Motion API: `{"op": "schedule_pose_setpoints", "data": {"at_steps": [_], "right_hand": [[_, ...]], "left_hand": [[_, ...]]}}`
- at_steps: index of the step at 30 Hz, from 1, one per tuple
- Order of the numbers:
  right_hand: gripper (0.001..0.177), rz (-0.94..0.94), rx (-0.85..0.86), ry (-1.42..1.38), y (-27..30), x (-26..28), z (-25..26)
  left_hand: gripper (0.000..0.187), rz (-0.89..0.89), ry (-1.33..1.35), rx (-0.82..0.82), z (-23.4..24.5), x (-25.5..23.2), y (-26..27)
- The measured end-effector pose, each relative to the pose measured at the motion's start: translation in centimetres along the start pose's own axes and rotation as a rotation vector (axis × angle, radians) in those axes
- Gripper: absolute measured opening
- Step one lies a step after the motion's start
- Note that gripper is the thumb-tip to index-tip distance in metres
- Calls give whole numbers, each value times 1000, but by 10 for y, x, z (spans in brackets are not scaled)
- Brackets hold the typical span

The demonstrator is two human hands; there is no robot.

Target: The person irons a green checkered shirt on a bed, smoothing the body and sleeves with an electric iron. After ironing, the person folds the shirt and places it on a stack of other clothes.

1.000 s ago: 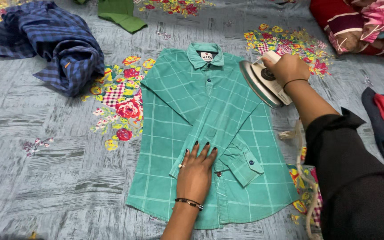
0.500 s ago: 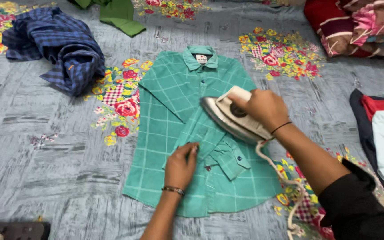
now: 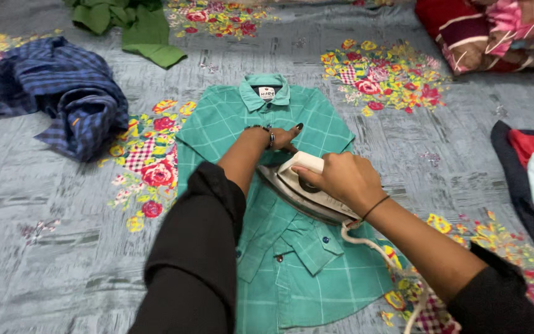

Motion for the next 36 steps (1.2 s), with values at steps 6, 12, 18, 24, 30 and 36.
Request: {"op": "schedule_pose_setpoints", "data": {"at_steps": [6, 12, 18, 24, 30, 36], "right_hand": [[77, 48, 162, -25, 13, 21, 12], [71, 191, 243, -34, 60, 57, 9], [73, 259, 203, -30, 85, 68, 12], [75, 174, 137, -13, 74, 60, 12], [78, 216, 185, 19, 72, 61, 9], [76, 181, 203, -19, 94, 72, 3]], "left_hand": [[85, 61, -169, 124, 4, 6, -20], [79, 9, -273, 121, -3, -2, -1], [71, 47, -488, -73, -38, -32, 75], [60, -45, -440, -53, -37, -24, 83], [60, -121, -649, 135, -61, -6, 63], [94, -78, -606, 167, -61, -22, 106]]}}
Point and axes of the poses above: each hand's wrist, its own y-axis away from the middle knuckle, its own z-axis out of the back of the hand, x = y × z, the point moved 1 cm from there along -y, towards the middle knuckle, and after that the axes turned 5 degrees about -z, right-handed, at the moved point
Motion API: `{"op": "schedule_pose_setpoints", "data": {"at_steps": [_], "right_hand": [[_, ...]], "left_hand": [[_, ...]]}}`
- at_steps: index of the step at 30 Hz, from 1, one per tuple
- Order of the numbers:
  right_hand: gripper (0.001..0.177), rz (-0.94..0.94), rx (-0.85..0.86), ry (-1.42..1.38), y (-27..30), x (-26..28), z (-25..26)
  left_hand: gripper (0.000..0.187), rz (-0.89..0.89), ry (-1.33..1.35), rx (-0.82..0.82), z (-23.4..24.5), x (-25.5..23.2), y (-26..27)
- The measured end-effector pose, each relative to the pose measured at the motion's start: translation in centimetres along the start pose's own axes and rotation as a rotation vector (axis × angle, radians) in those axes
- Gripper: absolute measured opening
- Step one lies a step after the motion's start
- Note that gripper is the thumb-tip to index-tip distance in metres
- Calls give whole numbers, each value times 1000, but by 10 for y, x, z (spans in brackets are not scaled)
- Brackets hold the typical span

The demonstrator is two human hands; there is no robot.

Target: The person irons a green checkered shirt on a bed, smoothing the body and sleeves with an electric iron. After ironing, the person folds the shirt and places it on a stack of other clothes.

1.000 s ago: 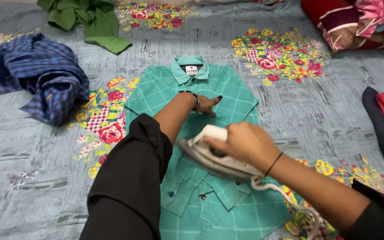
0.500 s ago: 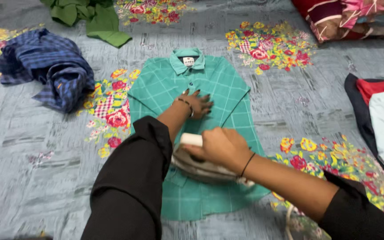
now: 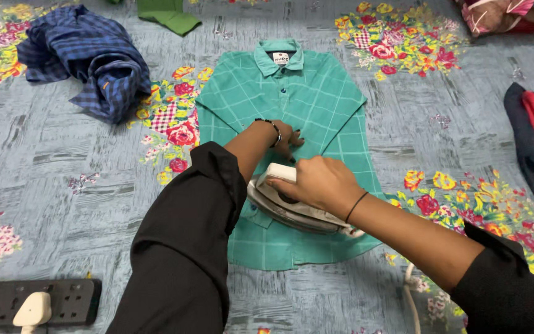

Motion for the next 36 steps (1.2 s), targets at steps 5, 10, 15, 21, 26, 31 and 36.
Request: {"op": "schedule_pose_setpoints", "data": {"at_steps": [5, 10, 15, 21, 26, 31, 36], "right_hand": [[80, -22, 22, -24, 8, -4, -4], [91, -40, 154, -24, -4, -10, 4], [83, -24, 46, -20, 3, 2, 6], [71, 87, -58, -52, 49, 37, -15], [69, 120, 3, -83, 65, 47, -22], [65, 127, 42, -91, 64, 45, -17], [59, 183, -85, -48, 60, 39, -11]], "left_hand": [[115, -12, -94, -22, -19, -2, -9], [117, -32, -69, -71, -28, 10, -24], [122, 28, -62, -17, -14, -3, -3], [131, -64, -10, -128, -21, -3, 7], [129, -66, -2, -163, -27, -2, 0], [126, 72, -83, -184, -21, -23, 19], [134, 90, 28, -58, -6, -28, 26]]}}
Point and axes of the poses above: each hand's wrist, its own y-axis away from the middle knuckle, its own z-axis out of the back of the hand, x = y × z, the point moved 1 cm from there along -y, towards the middle knuckle, and after that the axes turned 5 degrees about -z, right-handed, at the moved point
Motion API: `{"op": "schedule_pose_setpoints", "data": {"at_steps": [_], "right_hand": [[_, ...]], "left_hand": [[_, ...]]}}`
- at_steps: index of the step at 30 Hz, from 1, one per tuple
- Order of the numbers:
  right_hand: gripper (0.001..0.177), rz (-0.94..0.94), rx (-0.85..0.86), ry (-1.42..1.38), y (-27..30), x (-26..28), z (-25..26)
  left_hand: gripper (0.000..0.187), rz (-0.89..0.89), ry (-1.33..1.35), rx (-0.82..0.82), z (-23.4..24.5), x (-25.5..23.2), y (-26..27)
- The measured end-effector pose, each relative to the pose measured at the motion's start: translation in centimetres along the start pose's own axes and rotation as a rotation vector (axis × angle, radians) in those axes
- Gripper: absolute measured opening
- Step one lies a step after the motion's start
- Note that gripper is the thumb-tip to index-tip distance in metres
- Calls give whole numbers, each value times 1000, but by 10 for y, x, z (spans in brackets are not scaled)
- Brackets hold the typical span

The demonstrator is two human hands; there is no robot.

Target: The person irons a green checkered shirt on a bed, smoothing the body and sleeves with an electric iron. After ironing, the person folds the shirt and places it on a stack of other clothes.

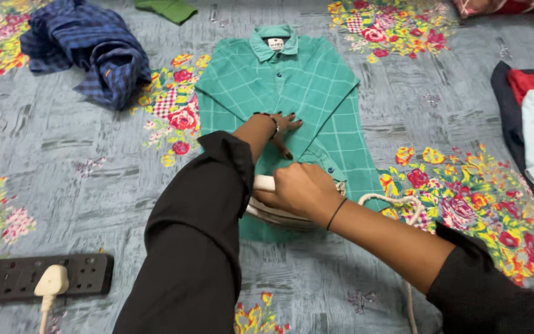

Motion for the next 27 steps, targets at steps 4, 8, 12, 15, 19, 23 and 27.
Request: {"op": "schedule_pose_setpoints", "data": {"at_steps": [4, 8, 12, 15, 19, 23, 27], "right_hand": [[60, -55, 31, -62, 2, 3, -9], [69, -32, 89, -74, 20, 14, -21], [69, 65, 142, -56, 31, 11, -18], [74, 27, 177, 0, 37, -11, -6], [78, -185, 152, 46, 36, -62, 33], [87, -296, 63, 275, 11, -90, 72], [90, -277, -47, 260, -23, -88, 64]], "left_hand": [[149, -29, -49, -14, -8, -3, 5], [146, -49, -23, -76, -4, -4, 27], [129, -87, 35, -261, -12, -6, 63], [87, -165, 81, -527, -46, -9, 89], [30, -35, 389, -678, -100, -22, 129], [24, 116, 460, -918, -133, -69, 152], [23, 176, 499, -1110, -147, -117, 149]]}}
Point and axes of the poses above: each hand's wrist, its own y-axis away from the middle knuckle, its own z-axis out of the back of the hand, x = y × z, the point moved 1 cm from there along -y, towards the middle knuckle, and after that the axes turned 5 degrees about -z, right-handed, at the moved point
